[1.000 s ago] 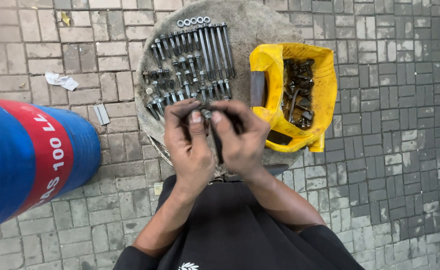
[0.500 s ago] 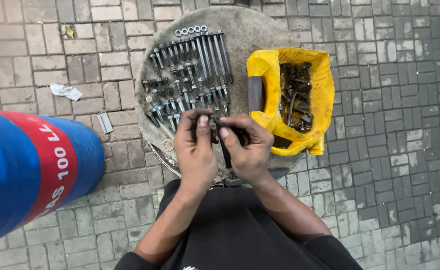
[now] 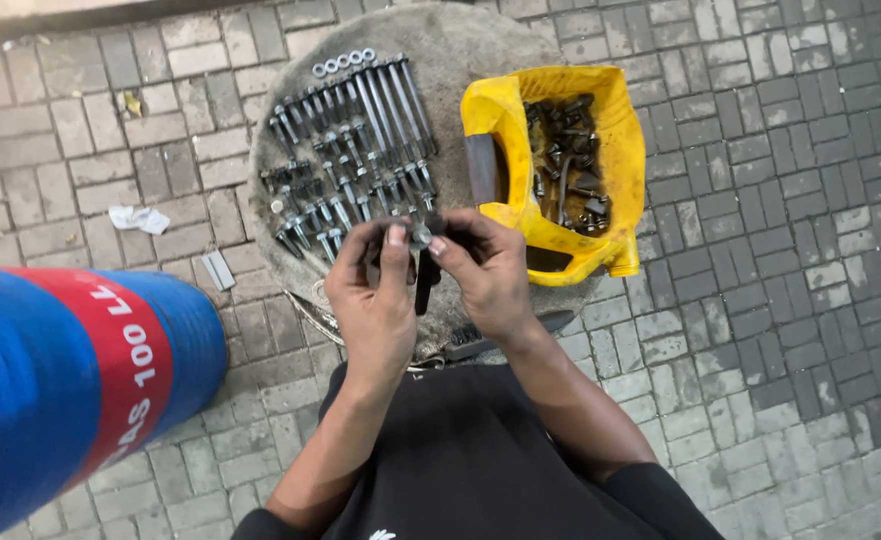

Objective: The person picks up a bolt and a nut, then screws the nut onto the bolt by hand. They continue to tighten the nut along the bolt's threads while holding the assembly over a work surface with other fasteners.

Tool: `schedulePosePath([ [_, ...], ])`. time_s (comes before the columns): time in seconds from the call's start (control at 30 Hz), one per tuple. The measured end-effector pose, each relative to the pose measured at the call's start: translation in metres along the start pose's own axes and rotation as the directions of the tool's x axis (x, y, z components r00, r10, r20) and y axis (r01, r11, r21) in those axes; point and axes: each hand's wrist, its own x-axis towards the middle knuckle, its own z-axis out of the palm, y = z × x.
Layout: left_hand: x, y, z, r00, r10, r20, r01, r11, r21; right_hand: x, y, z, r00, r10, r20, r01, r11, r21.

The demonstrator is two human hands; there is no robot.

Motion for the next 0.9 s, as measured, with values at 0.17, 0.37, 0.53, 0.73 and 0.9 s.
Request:
schedulePosePath([
  [0.17,-0.007,0.001,0.000,1.000,0.011,-0.002,-0.011,1.000,0.016,-0.013,0.008,-0.012,0.999,0.023,-0.034,-0.019,0.996,0.090],
  [0.37,-0.017,0.006,0.001,0.993,0.093,0.071,-0.090,0.995,-0.042,-0.020,0.005,-0.022,1.000,0.015,-0.027,-0.012,0.997,0.083],
  [0.53,-0.018,0.005,0.001,0.979,0.167,0.116,-0.167,0.986,-0.002,-0.021,0.010,-0.034,0.999,0.009,0.040,-0.013,0.995,0.099],
  [0.73,-0.020,-0.007,0.019,0.986,0.165,0.020,-0.164,0.986,-0.040,-0.010,-0.023,-0.053,1.000,-0.014,0.016,0.013,0.999,0.038],
  [0.9,-0.021,-0.009,0.037,0.989,0.146,-0.016,-0.146,0.989,-0.034,0.005,-0.048,-0.061,0.984,-0.059,0.169,0.077,0.992,-0.104],
])
